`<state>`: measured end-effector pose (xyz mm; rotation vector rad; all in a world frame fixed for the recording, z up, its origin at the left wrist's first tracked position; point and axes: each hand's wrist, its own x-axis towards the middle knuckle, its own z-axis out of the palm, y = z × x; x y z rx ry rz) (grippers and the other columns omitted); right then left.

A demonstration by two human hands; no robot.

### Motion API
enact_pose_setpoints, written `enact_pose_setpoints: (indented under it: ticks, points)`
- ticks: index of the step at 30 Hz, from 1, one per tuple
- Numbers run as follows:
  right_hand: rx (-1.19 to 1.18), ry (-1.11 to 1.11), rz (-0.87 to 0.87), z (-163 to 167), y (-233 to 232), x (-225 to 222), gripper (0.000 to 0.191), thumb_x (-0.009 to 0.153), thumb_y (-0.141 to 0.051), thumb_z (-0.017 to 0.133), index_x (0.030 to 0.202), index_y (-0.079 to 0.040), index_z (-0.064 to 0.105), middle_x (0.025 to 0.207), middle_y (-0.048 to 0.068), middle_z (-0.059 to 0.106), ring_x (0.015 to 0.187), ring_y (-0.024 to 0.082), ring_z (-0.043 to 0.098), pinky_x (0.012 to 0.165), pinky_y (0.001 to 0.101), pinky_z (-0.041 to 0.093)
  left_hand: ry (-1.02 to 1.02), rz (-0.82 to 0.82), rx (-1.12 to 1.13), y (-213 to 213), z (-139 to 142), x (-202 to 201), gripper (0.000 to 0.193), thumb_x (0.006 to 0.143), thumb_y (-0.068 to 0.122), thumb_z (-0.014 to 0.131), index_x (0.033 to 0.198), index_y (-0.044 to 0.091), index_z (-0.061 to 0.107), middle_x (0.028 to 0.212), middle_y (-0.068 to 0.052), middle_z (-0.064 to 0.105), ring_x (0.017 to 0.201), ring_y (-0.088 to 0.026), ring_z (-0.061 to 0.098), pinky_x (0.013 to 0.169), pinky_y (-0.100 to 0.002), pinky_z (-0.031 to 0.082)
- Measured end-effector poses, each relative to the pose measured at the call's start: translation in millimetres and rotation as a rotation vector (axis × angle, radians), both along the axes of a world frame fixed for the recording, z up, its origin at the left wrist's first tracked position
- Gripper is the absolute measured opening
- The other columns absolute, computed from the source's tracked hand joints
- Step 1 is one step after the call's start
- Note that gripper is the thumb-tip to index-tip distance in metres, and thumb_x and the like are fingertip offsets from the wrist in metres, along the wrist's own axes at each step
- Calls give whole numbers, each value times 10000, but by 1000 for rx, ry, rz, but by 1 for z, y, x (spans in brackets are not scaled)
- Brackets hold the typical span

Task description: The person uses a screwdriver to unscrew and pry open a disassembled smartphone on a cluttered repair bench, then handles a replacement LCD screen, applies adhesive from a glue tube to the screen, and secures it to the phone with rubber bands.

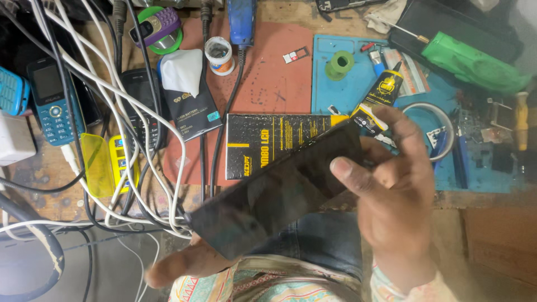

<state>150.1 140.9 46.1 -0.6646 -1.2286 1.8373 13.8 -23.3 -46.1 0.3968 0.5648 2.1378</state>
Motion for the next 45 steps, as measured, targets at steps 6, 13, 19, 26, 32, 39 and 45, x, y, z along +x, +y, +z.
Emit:
enact_pose_setpoints:
  ticks: [6,13,19,26,32,39,45]
  points:
    - [148,-268,283,31,11,-11,682,825,27,783,1407,-43,434,1163,184,731,1055,185,726,888,295,614,144,-291,-252,0,8,11,555,917,136,835,1334,-107,561,1263,-160,609,1164,-232,663,1035,-453,564]
    - [869,-631,-56,3,63,-59,207,1052,-193,689,1164,-21,717,1036,117,739,952,262,690,843,373,543,9,68,-236,13,11,21,488,874,-113,748,1339,-73,606,1247,-160,709,1083,-226,701,967,-391,563]
    - [1405,-974,-362,-40,114,-115,285,858,-370,822,920,-92,818,925,178,719,929,440,601,781,584,387,12,126,-224,13,21,18,543,848,-66,742,1368,-47,589,1323,-129,686,1203,-215,675,1061,-379,522]
    - [1410,-1109,-421,-68,130,-132,338,789,-413,830,791,-76,797,902,181,730,973,442,590,867,558,346,37,137,-214,5,21,16,535,872,-122,740,1382,-64,589,1336,-145,668,1152,-210,680,973,-375,567]
    - [1429,-1085,-417,-69,132,-132,330,791,-369,824,762,-49,749,877,174,731,941,424,586,857,547,348,96,127,-260,5,24,8,507,872,-111,740,1358,-64,605,1307,-138,690,1136,-194,686,975,-357,569]
    - [1380,-916,-345,-65,121,-140,165,815,-192,828,955,-141,757,780,103,722,895,368,609,861,517,353,135,60,-326,5,38,-1,444,873,-78,751,1301,-70,631,1236,-137,723,1113,-191,693,985,-330,562]
    - [1390,-761,-191,-60,129,-135,246,802,-71,813,1032,-153,784,888,46,802,870,328,660,845,503,393,486,-116,-550,3,63,-26,321,895,0,761,1194,-84,680,1094,-94,761,985,-122,686,887,-272,560]
